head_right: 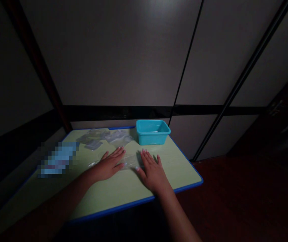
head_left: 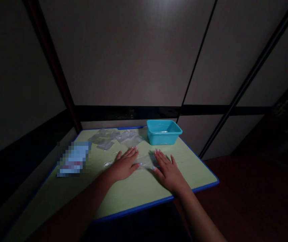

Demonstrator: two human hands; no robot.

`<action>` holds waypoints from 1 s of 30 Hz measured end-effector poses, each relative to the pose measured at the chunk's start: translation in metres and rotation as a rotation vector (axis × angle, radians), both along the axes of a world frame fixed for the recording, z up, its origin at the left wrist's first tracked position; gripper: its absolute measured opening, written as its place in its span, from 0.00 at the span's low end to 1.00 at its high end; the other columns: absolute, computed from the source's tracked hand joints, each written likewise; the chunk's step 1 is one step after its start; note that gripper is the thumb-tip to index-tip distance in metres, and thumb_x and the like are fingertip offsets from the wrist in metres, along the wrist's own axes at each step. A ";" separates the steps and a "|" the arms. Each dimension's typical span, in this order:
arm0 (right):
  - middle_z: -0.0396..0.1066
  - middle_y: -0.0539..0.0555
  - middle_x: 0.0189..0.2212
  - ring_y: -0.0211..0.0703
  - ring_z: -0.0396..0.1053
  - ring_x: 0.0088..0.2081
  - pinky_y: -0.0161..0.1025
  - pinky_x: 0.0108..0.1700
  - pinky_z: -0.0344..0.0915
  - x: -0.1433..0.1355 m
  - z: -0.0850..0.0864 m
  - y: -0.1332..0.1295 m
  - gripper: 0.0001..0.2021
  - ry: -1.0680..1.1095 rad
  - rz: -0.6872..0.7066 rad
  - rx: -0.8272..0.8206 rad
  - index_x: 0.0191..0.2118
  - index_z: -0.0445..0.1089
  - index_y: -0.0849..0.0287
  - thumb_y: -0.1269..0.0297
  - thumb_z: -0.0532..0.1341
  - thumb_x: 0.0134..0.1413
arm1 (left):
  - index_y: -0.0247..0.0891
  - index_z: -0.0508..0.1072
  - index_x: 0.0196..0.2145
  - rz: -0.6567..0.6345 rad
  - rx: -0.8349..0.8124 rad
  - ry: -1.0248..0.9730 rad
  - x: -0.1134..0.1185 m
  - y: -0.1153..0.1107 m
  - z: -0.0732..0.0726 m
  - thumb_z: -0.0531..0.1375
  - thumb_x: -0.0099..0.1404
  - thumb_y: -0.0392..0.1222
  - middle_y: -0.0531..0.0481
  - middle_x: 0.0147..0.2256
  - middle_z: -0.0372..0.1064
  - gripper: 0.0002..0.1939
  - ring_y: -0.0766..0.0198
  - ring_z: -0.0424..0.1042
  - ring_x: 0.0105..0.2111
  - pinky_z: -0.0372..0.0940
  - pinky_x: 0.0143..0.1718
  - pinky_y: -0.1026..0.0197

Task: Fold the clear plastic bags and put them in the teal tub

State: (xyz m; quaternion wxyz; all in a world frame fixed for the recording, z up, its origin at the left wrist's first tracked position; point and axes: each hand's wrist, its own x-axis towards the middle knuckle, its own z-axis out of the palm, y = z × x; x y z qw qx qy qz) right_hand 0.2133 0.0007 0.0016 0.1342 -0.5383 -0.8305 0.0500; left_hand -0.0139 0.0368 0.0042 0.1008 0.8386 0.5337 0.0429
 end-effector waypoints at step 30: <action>0.38 0.54 0.65 0.44 0.35 0.66 0.59 0.61 0.34 -0.004 -0.001 0.007 0.30 -0.110 -0.180 -0.103 0.65 0.41 0.58 0.50 0.36 0.62 | 0.40 0.38 0.65 0.031 -0.066 0.067 0.003 -0.005 -0.004 0.41 0.66 0.59 0.46 0.65 0.28 0.35 0.53 0.31 0.64 0.35 0.58 0.35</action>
